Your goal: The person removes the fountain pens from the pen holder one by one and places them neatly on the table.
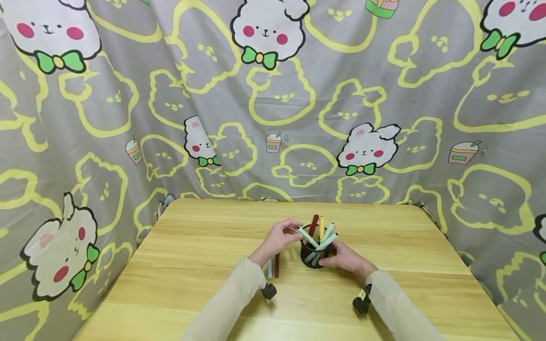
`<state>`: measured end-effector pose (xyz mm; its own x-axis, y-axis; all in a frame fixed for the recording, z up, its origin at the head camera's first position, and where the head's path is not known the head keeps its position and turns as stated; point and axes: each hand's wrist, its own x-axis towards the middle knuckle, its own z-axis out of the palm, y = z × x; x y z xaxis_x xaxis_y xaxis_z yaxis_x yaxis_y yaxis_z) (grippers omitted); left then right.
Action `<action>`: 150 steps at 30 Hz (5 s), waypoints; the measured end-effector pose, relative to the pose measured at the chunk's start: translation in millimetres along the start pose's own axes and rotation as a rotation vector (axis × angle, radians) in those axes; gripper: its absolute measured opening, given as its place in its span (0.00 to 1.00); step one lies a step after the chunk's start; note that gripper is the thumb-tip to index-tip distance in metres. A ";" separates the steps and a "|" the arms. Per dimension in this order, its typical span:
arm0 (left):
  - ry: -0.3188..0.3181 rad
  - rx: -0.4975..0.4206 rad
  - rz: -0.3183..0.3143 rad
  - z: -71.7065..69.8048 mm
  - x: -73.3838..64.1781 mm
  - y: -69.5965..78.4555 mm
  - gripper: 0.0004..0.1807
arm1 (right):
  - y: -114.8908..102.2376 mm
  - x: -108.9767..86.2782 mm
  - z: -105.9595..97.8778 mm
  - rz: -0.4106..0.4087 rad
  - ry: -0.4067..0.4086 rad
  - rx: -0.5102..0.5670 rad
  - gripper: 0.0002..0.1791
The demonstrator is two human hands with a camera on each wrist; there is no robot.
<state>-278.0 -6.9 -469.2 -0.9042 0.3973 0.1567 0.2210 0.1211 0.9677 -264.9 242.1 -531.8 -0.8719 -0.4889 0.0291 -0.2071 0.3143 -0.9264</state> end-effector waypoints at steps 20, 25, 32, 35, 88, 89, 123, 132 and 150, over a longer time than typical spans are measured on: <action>0.000 0.050 0.026 0.8 7.4 -14.5 0.14 | -1.6 -1.3 0.6 -0.005 -0.011 0.014 0.35; 0.016 0.042 0.028 0.9 7.9 -12.9 0.13 | -2.5 -1.8 0.8 -0.003 -0.013 0.029 0.34; 0.030 0.062 0.024 0.1 7.8 -9.1 0.13 | -4.2 -1.5 1.0 0.000 -0.002 0.019 0.34; 0.040 0.068 0.026 -0.6 8.4 -8.5 0.13 | -3.6 -1.3 0.1 0.007 0.000 0.005 0.34; 0.275 -0.109 0.105 -48.3 -5.8 29.4 0.14 | 1.2 -1.8 -1.6 0.027 0.007 -0.015 0.32; 0.281 -0.110 0.106 -49.8 -6.4 29.3 0.14 | 1.2 -1.9 -1.8 0.027 0.007 -0.017 0.32; 0.480 -0.281 0.030 -115.8 -10.1 -12.9 0.17 | 4.2 -1.7 0.6 -0.015 -0.015 0.065 0.31; 0.390 -0.181 -0.081 -126.5 -15.7 -20.5 0.14 | 3.4 -2.0 0.1 -0.009 -0.005 0.054 0.32; 0.263 0.003 -0.197 -122.2 -36.0 -7.5 0.15 | 2.5 -2.7 0.1 0.019 0.007 0.040 0.33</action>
<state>-291.8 -133.2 -458.0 -0.9930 0.1178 0.0119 0.0326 0.1749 0.9840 -263.1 244.2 -534.3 -0.8785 -0.4775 0.0135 -0.1724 0.2907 -0.9411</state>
